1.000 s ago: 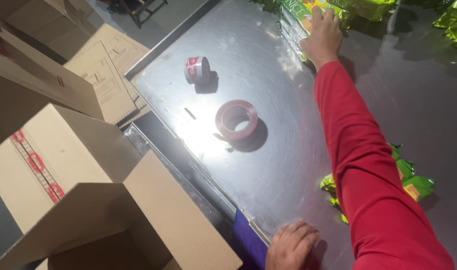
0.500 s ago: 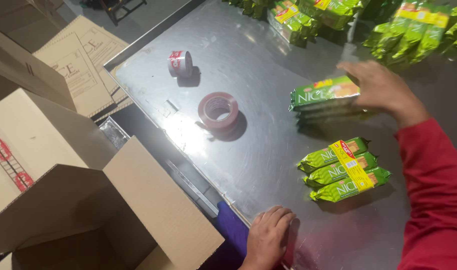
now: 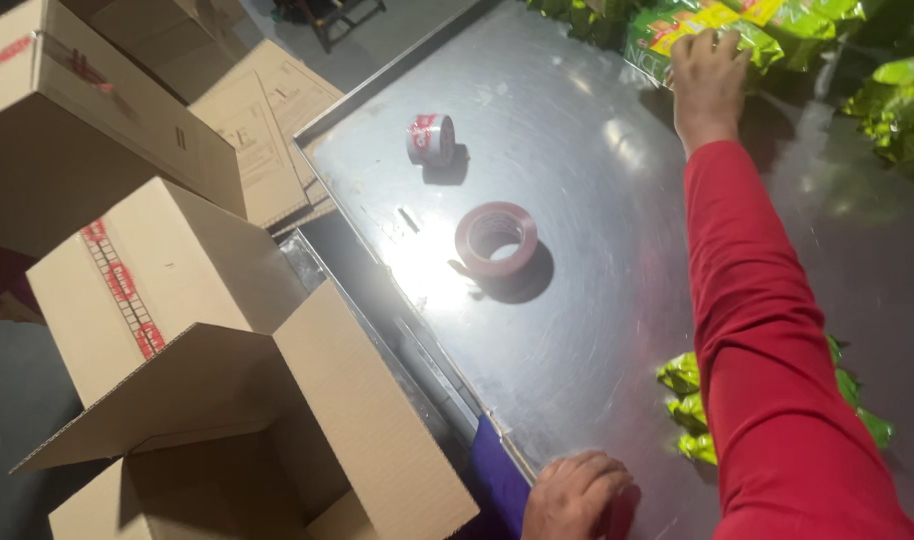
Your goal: The person organizes stacks of green and yellow food packages on a metal table, places them in a cardboard box, seals the box with red tape using a tape dispenser, and moves the box aside.
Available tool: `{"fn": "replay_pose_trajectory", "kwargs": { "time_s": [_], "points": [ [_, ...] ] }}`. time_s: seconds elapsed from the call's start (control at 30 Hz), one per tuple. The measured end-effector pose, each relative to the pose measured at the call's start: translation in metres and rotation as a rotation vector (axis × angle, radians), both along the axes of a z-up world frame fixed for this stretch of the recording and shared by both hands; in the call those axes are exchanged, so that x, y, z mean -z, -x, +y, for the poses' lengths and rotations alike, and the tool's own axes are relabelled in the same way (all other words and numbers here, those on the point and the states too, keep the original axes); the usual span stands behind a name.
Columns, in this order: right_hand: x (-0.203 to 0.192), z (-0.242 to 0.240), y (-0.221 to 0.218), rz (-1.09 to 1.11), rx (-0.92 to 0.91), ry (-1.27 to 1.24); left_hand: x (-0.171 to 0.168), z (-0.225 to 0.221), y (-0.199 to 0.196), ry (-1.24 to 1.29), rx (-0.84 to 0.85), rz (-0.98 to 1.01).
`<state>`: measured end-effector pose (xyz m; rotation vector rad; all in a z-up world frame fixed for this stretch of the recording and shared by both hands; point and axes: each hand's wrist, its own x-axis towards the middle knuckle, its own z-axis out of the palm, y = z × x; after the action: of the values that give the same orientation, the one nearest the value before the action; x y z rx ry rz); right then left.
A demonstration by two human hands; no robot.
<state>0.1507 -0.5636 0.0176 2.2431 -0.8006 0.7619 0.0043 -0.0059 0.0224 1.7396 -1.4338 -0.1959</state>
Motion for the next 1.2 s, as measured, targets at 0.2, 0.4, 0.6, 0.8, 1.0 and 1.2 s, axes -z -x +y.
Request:
{"fn": "replay_pose_trajectory", "kwargs": {
  "time_s": [0.2,0.4,0.6,0.8,1.0,1.2],
  "points": [
    [-0.036,0.047,0.097,0.095,-0.081,-0.122,-0.001,0.001,0.000,-0.046,0.009,0.012],
    [-0.113,0.181,0.237,0.166,-0.183,-0.427,-0.005,0.009,0.001,-0.107,0.068,-0.013],
    [-0.185,0.221,0.324,0.278,0.069,-0.715,0.007,0.009,0.004,-0.072,0.046,-0.052],
    [-0.120,0.199,0.365,0.041,0.116,-0.253,-0.002,0.008,0.005,-0.123,0.030,-0.007],
    [-0.001,0.236,0.429,0.180,0.255,-0.329,-0.018,-0.015,0.048,0.028,0.482,-0.106],
    [-0.006,0.309,0.471,0.174,0.222,-0.446,0.006,-0.048,0.092,-0.037,0.352,-0.479]
  ]
}}
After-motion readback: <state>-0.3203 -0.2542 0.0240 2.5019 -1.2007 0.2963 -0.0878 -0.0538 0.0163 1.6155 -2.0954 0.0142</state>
